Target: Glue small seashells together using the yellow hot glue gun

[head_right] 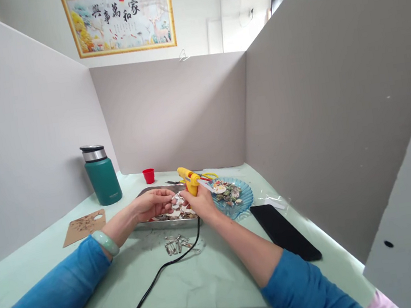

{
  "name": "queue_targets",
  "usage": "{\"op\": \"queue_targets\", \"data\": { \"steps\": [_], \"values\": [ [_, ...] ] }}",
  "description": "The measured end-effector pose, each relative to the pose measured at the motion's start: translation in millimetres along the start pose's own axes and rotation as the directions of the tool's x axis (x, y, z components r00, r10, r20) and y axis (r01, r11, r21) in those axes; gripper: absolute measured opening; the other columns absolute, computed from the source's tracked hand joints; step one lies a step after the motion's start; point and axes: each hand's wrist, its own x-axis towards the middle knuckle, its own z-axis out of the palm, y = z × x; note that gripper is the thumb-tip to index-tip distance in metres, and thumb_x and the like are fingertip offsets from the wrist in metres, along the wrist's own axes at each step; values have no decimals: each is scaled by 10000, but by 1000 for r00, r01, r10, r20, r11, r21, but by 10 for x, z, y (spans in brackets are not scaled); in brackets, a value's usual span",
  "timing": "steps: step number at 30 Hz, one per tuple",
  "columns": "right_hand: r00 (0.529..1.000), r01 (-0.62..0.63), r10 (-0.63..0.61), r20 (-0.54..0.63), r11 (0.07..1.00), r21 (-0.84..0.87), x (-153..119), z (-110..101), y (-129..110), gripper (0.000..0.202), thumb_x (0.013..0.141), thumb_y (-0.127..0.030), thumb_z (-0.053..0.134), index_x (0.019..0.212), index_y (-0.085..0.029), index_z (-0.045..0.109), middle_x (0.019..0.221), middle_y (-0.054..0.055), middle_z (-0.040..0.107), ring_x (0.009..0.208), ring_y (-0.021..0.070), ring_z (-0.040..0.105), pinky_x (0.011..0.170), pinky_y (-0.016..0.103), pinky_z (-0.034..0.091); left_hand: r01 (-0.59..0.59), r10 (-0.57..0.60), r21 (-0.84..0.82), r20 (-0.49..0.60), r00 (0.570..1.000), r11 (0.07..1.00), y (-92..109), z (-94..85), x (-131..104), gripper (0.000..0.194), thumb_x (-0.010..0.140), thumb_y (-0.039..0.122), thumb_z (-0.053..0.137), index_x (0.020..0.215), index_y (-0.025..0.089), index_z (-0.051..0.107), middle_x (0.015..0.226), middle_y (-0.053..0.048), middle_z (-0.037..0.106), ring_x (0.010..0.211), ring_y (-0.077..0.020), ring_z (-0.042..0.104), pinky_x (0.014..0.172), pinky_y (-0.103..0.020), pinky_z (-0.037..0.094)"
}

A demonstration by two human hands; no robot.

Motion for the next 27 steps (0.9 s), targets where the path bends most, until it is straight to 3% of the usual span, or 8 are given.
{"op": "queue_targets", "data": {
  "steps": [4,9,14,18,22,27],
  "values": [
    [1000,1,-1,25,999,33,-19,28,-14,255,665,-283,643,881,-177,560,598,-34,571,471,114,546,439,228,446,2,-2,1,34,999,1000,-25,55,-17,85,771,110,662,848,92,631,753,-47,641,568,-79,567,686,-282,528],
    [999,-9,6,39,997,75,-4,33,58,278,661,-278,640,903,-184,541,589,-51,552,444,103,515,443,233,446,-13,14,46,-27,1000,999,-32,94,-38,139,761,183,705,836,102,621,767,-52,656,575,-77,572,682,-270,517],
    [1000,-12,11,19,997,82,-4,35,74,297,654,-265,640,917,-176,533,598,-52,548,455,105,517,455,236,451,-90,102,217,-46,994,972,-54,134,-40,273,705,310,761,838,117,621,823,-62,679,592,-79,573,682,-267,509],
    [1000,-8,7,20,999,50,-13,34,61,292,665,-274,633,923,-178,537,582,-54,547,446,109,511,458,240,455,-138,205,359,-156,966,923,-67,131,-9,262,661,297,756,811,129,621,736,-30,661,564,-82,563,626,-247,492],
    [1000,-17,18,-9,999,34,-14,30,69,280,662,-274,632,909,-180,539,578,-53,549,447,109,511,457,241,461,-90,286,592,-245,926,801,-23,8,11,210,644,292,714,752,133,632,684,-23,646,540,-90,534,561,-229,450],
    [1000,-14,14,-18,1000,18,-16,23,93,279,662,-270,631,910,-176,545,567,-55,543,446,111,509,453,242,461,62,124,789,-173,977,612,112,-169,-53,207,640,321,670,739,142,646,676,-24,656,531,-106,537,530,-224,423]
  ]
}}
